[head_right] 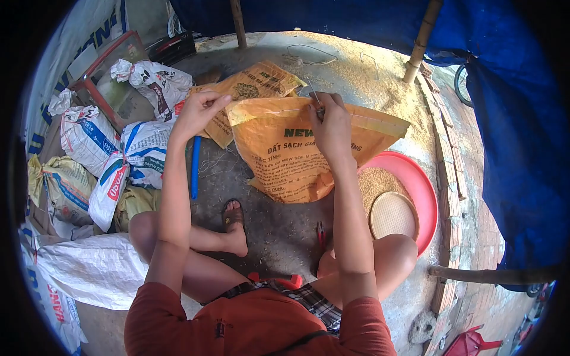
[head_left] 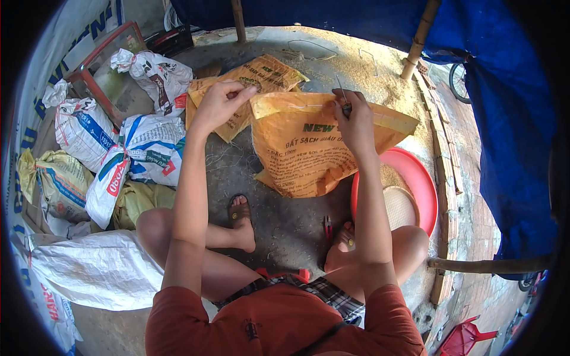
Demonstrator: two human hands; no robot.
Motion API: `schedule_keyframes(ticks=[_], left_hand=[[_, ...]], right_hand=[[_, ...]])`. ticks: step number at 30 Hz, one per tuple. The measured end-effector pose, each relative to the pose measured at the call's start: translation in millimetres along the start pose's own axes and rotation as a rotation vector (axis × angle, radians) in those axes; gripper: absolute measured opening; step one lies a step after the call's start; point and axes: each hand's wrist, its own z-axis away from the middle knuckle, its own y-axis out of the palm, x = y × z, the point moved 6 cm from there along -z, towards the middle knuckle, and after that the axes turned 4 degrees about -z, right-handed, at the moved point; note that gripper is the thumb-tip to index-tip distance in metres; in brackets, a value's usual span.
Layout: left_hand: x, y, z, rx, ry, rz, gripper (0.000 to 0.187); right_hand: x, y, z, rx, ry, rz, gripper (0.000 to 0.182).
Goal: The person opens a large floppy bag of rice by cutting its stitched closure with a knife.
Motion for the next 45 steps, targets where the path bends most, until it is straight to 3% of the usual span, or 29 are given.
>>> schedule_keyframes(ticks=[6,8,9,11,15,17,18,20,21,22,24,26,28,45], left_hand=[[26.8,1.5,-0.5,0.005,-0.082,0.402,0.022],[27.3,4.2,-1.1,-0.033,-0.095,0.782,0.018],[27.7,3.6,-1.3,-0.032,-0.094,0.783,0.018],[13.1,4.8,0.5,0.082,-0.143,1.336,0.013],[7.9,5.8,0.3,0.039,-0.102,1.540,0.011],[-14.3,3.2,3.8,0.169,0.070,1.234,0.012],[-21.5,4.4,6.3,0.170,0.070,1.234,0.012],[-43.3,8.3,15.1,0.105,0.109,0.496,0.017],[-52.0,10.8,20.5,0.099,0.015,0.304,0.020],[-55.3,15.6,22.6,0.098,0.014,0.303,0.020],[-67.7,21.8,25.8,-0.026,0.206,-0.204,0.019],[-65.6,33.7,26.4,-0.086,0.184,-0.232,0.020],[-65.4,36.8,28.3,-0.373,0.265,-0.363,0.018],[-43.2,34.0,17.6,-0.395,0.253,-0.180,0.011]], right_hand=[[-2.3,4.0,0.0,0.019,0.174,-0.156,0.017],[-3.5,4.7,0.3,0.010,0.173,-0.155,0.017],[-4.5,4.3,0.7,0.001,0.174,-0.154,0.017],[-6.3,4.4,0.9,0.000,0.180,-0.145,0.016],[-7.3,4.2,0.7,-0.010,0.194,-0.136,0.015],[-6.4,3.8,0.8,-0.023,0.179,-0.127,0.014],[-5.6,2.9,0.7,-0.037,0.163,-0.117,0.014],[-6.7,2.5,0.6,-0.043,0.181,-0.130,0.013],[-7.2,3.0,0.6,-0.048,0.196,-0.145,0.013],[-6.8,3.6,0.5,-0.047,0.195,-0.147,0.013],[-6.4,2.5,0.8,-0.063,0.190,-0.140,0.012],[-5.0,1.7,1.5,-0.061,0.190,-0.132,0.012],[-4.5,2.0,1.7,-0.059,0.189,-0.125,0.012],[-10.5,7.9,2.9,-0.083,0.226,-0.170,0.008]])
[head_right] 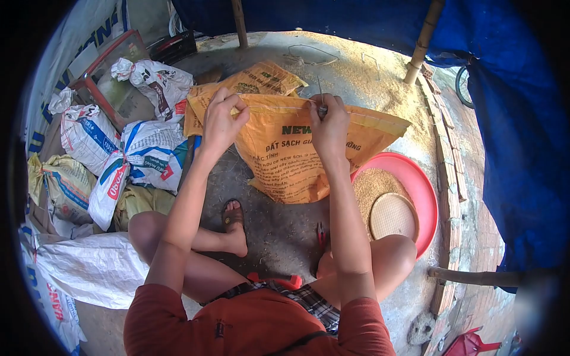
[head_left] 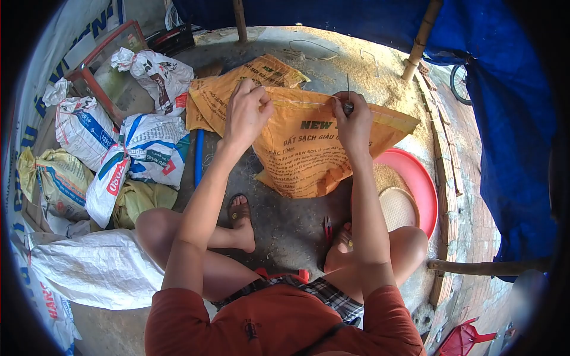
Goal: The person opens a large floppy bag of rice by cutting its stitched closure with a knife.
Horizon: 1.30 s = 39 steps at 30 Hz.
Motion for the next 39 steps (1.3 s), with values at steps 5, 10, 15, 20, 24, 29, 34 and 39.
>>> schedule_keyframes(ticks=[5,10,15,20,24,29,34,39], left_hand=[[6.8,0.8,-0.6,0.048,-0.053,0.012,0.011],[5.4,-0.5,-1.1,0.027,-0.002,-0.005,0.009],[6.2,-8.7,-6.9,0.135,-0.086,0.086,0.013],[47.2,-10.9,-17.9,0.062,-0.294,0.729,0.016],[56.5,-27.3,-20.9,0.006,-0.180,0.220,0.019],[56.0,-16.9,-16.1,0.074,-0.007,0.021,0.027],[75.5,-6.9,-12.2,0.250,-0.317,0.194,0.029],[85.1,6.4,-5.0,0.239,-0.509,0.688,0.021]], right_hand=[[-0.9,1.1,0.8,-0.011,0.012,-0.002,0.008],[-1.8,1.3,1.2,-0.009,0.027,-0.005,0.008],[-9.6,-3.3,-2.0,-0.039,0.006,0.005,0.008],[-2.9,-6.3,-0.6,0.005,-0.024,0.024,0.012],[9.8,-5.1,2.1,0.060,-0.047,0.091,0.015],[4.5,-3.9,1.0,0.049,-0.069,0.096,0.016],[-3.6,-1.3,-1.5,0.099,-0.038,-0.006,0.015],[-6.4,-0.3,-1.6,0.130,-0.003,0.067,0.013]])
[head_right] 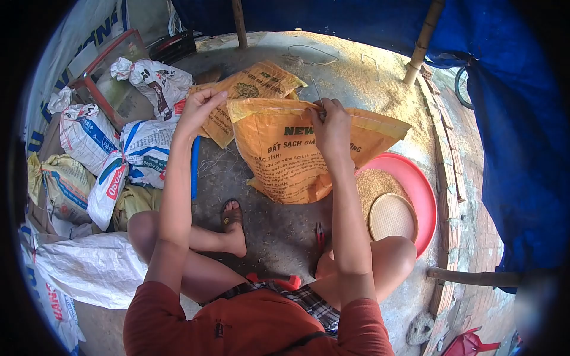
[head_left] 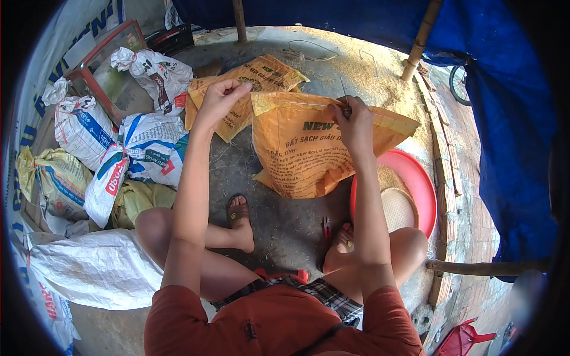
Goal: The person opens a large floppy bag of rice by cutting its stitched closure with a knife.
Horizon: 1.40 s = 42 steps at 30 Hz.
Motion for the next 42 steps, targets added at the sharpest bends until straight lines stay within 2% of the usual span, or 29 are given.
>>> schedule_keyframes(ticks=[3,13,15,19,21,22,24,25,27,29,32,37,42], left_hand=[[6.3,-3.1,0.1,-0.003,-0.103,0.030,0.019],[15.1,-13.1,-3.0,-0.077,-0.116,0.032,0.014],[15.8,-13.5,-3.5,-0.086,-0.096,0.019,0.013],[21.4,-16.7,-6.2,-0.082,-0.080,0.024,0.016],[33.3,-21.8,-10.9,-0.031,-0.096,-0.238,0.020],[32.2,-21.8,-7.7,-0.030,-0.095,-0.237,0.020],[4.9,-41.2,8.5,-0.548,0.077,-1.151,0.023],[-1.4,-42.4,7.2,-0.548,0.080,-1.149,0.023],[-25.8,-50.3,6.6,-0.520,0.197,-0.723,0.022],[-87.9,-14.4,30.5,-0.487,0.477,-0.645,0.022],[-115.2,47.6,59.0,-0.388,0.674,-0.763,0.028],[-71.7,83.6,63.8,-0.374,0.625,-0.993,0.026],[-52.1,77.9,51.3,-0.334,0.630,-0.860,0.019]], right_hand=[[-0.5,0.1,-0.5,-0.027,-0.047,0.066,0.013],[-1.3,0.7,-1.5,-0.017,-0.062,0.097,0.012],[0.3,0.6,-1.4,-0.032,-0.161,0.182,0.011],[-3.2,3.1,-1.4,-0.021,-0.059,0.096,0.012],[-2.7,3.6,-1.1,-0.015,-0.038,0.094,0.012],[-3.2,2.7,-1.5,-0.016,-0.038,0.096,0.012],[-4.9,-1.9,-1.7,-0.032,-0.050,0.079,0.013],[-4.9,-2.4,-2.0,-0.035,-0.050,0.081,0.013],[-5.6,-1.0,-0.7,-0.034,-0.032,0.098,0.012],[-4.1,0.1,-0.5,-0.039,-0.041,0.099,0.012],[-1.0,2.3,-1.4,-0.043,-0.059,0.106,0.012],[1.1,-0.5,1.6,-0.050,-0.038,0.107,0.012],[2.3,-1.2,2.0,-0.037,-0.041,0.098,0.012]])
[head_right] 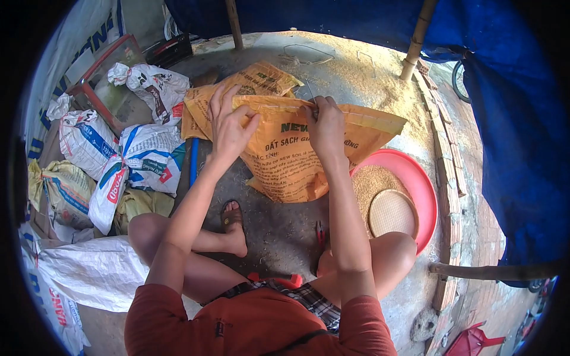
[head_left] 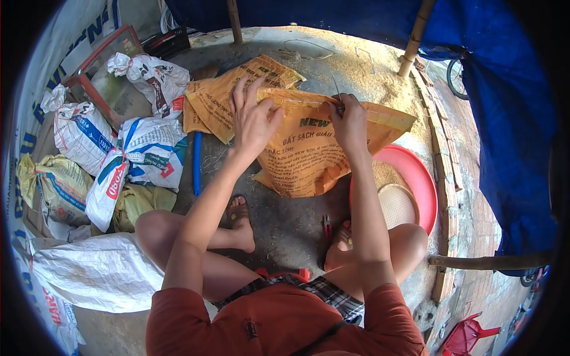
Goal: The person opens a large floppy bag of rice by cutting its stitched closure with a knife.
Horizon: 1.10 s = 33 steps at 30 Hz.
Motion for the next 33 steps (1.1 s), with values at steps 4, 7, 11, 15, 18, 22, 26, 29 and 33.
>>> schedule_keyframes(ticks=[4,7,11,15,18,22,26,29,33], left_hand=[[19.3,-2.1,-4.1,0.038,-0.088,0.083,0.013],[24.6,-9.5,-7.6,0.038,-0.057,0.064,0.011],[32.0,-10.1,-9.3,0.057,-0.063,0.041,0.011],[38.8,-10.4,-9.0,0.044,-0.075,0.024,0.013],[49.1,-8.0,-10.8,0.254,-0.134,0.090,0.016],[45.7,-22.6,-29.8,0.270,-0.115,0.355,0.032],[49.6,-12.5,-26.8,0.245,-0.216,0.507,0.036],[79.4,16.7,-13.9,0.442,-0.363,0.631,0.039],[93.8,26.3,0.9,0.522,-0.545,1.008,0.037]], right_hand=[[-3.1,-0.1,-1.6,-0.011,0.015,0.012,0.012],[-1.7,-1.3,-1.7,-0.046,0.004,0.044,0.013],[1.2,1.8,-1.1,-0.024,-0.011,0.067,0.013],[2.0,4.3,-0.2,-0.018,-0.007,0.055,0.013],[1.0,1.2,-1.2,-0.004,-0.013,0.015,0.013],[12.9,-1.3,1.4,-0.006,-0.059,0.000,0.016],[47.9,-4.5,6.8,-0.083,-0.136,-0.058,0.020],[64.0,0.9,12.1,0.079,0.036,-0.134,0.019],[61.3,40.5,35.0,0.366,0.180,-0.276,0.031]])
